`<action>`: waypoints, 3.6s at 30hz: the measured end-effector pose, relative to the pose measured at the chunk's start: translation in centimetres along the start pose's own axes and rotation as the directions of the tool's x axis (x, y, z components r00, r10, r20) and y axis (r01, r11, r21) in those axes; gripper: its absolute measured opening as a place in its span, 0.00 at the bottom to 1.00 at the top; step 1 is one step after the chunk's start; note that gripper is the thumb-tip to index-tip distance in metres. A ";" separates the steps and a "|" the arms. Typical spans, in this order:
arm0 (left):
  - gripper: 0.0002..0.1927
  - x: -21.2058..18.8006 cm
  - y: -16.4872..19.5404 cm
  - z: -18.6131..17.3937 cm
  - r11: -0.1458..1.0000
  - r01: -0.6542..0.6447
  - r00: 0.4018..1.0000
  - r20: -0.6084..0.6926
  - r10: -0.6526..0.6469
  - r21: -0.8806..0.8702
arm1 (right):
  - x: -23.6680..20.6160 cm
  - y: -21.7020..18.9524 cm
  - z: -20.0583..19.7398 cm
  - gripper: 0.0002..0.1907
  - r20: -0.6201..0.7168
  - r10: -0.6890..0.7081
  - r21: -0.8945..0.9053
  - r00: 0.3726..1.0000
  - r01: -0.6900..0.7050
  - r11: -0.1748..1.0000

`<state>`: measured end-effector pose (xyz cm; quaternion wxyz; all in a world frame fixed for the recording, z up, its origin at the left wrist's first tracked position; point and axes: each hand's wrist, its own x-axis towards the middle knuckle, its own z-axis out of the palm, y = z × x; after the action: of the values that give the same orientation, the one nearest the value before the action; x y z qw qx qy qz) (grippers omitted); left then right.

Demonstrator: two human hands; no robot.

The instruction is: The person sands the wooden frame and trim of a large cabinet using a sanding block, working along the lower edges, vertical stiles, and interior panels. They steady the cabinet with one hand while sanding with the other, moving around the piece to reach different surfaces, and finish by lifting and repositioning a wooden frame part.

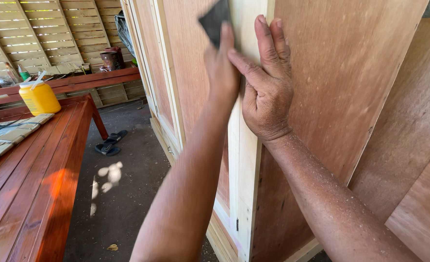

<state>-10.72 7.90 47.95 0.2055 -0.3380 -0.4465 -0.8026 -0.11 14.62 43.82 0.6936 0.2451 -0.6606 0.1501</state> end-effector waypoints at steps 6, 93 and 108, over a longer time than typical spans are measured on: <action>0.29 -0.6 -3.2 -1.5 0.969 -0.218 0.975 -0.003 0.220 0.115 | -0.3 -0.5 -0.4 0.17 0.003 0.013 0.038 1.000 -0.013 0.999; 0.23 -6.9 3.1 2.0 0.570 -0.662 0.749 0.386 0.539 0.487 | 14.3 4.2 -2.6 0.41 0.228 -0.022 0.631 0.973 -0.131 0.765; 0.37 -8.2 -0.5 -0.4 0.367 -0.719 0.693 0.570 0.441 0.590 | 14.7 5.0 -2.5 0.27 0.196 -0.057 0.759 0.979 -0.115 0.641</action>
<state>-5.51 7.99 41.52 0.5287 -0.4731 -0.6229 -0.3296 0.52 18.44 59.06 0.4511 0.5187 -0.6053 0.4012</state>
